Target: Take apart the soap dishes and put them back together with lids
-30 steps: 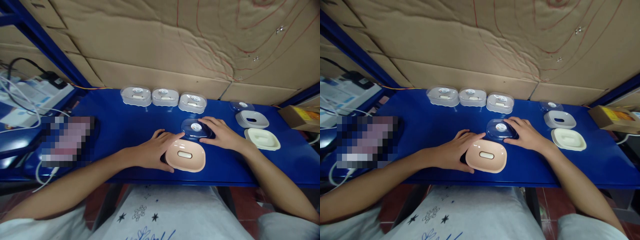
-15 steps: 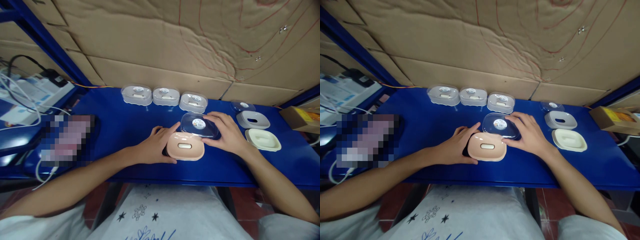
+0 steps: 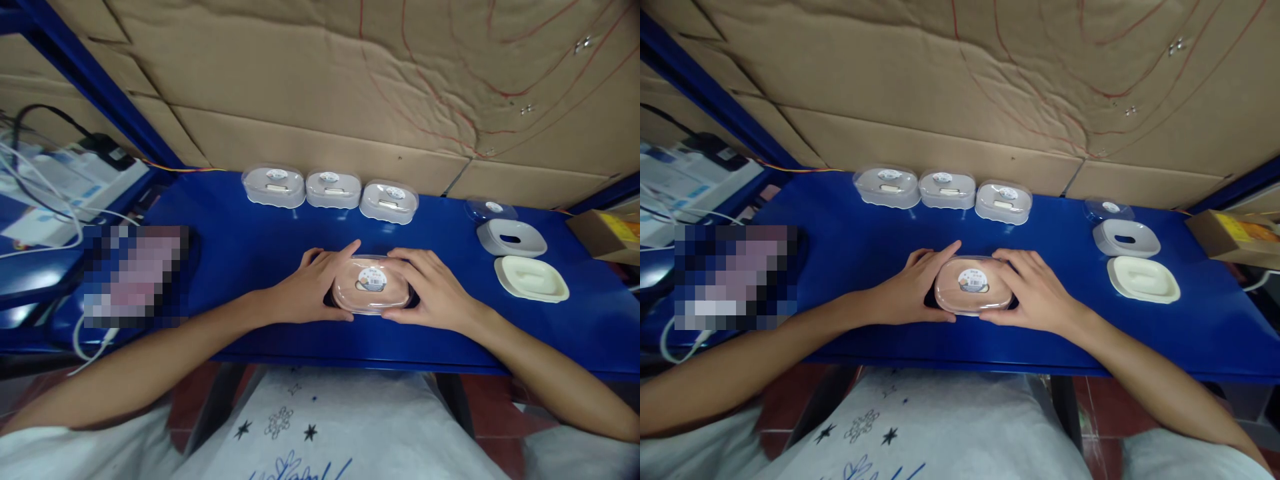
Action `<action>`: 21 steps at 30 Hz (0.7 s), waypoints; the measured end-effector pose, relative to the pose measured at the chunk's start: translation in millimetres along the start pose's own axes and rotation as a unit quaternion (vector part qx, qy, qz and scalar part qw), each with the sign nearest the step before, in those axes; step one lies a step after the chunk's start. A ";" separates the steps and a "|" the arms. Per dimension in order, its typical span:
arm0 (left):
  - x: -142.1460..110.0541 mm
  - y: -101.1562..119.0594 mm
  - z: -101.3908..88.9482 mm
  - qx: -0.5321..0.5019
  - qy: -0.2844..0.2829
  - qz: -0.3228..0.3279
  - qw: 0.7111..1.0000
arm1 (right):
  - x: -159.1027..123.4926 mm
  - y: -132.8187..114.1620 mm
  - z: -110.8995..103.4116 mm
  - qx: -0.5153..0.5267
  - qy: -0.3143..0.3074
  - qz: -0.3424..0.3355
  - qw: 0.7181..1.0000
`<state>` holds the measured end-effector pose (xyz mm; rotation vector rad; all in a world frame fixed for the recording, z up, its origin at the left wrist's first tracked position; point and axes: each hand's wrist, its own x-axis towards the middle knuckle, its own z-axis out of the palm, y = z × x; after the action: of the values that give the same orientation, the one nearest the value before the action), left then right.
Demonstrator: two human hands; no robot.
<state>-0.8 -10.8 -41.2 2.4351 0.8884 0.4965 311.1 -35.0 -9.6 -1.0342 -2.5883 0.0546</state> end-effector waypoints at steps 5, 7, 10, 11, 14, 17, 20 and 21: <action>0.0 0.4 -0.8 0.007 -0.009 -0.004 1.000 | -0.8 -2.0 -0.6 -0.010 -0.004 -0.012 1.000; 0.4 0.6 -1.0 0.007 -0.011 -0.004 1.000 | -1.0 -2.2 -0.6 -0.011 -0.011 -0.009 1.000; 0.7 1.0 -1.6 0.005 -0.014 -0.006 1.000 | -1.1 -2.4 -0.9 -0.010 -0.015 -0.007 1.000; 0.7 1.1 -1.9 0.005 -0.015 -0.006 1.000 | -1.0 -2.5 -1.2 -0.011 -0.014 -0.007 1.000; 0.8 1.2 -2.7 0.005 -0.018 -0.007 1.000 | -0.5 -3.0 -1.8 -0.011 -0.017 -0.005 1.000; 1.3 1.3 -3.3 0.002 -0.021 -0.009 1.000 | 0.0 -2.9 -1.8 -0.012 -0.020 -0.003 1.000; 1.9 1.6 -3.6 -0.004 -0.023 -0.012 1.000 | 0.3 -2.3 -1.3 -0.015 -0.014 -0.014 1.000; 2.0 1.8 -3.7 -0.006 -0.023 -0.012 1.000 | 0.4 -2.2 -1.3 -0.016 -0.014 -0.017 1.000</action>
<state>-0.3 -9.4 -36.9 2.4130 0.8928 0.4345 309.8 -36.4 -7.9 -1.0072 -2.6388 0.0197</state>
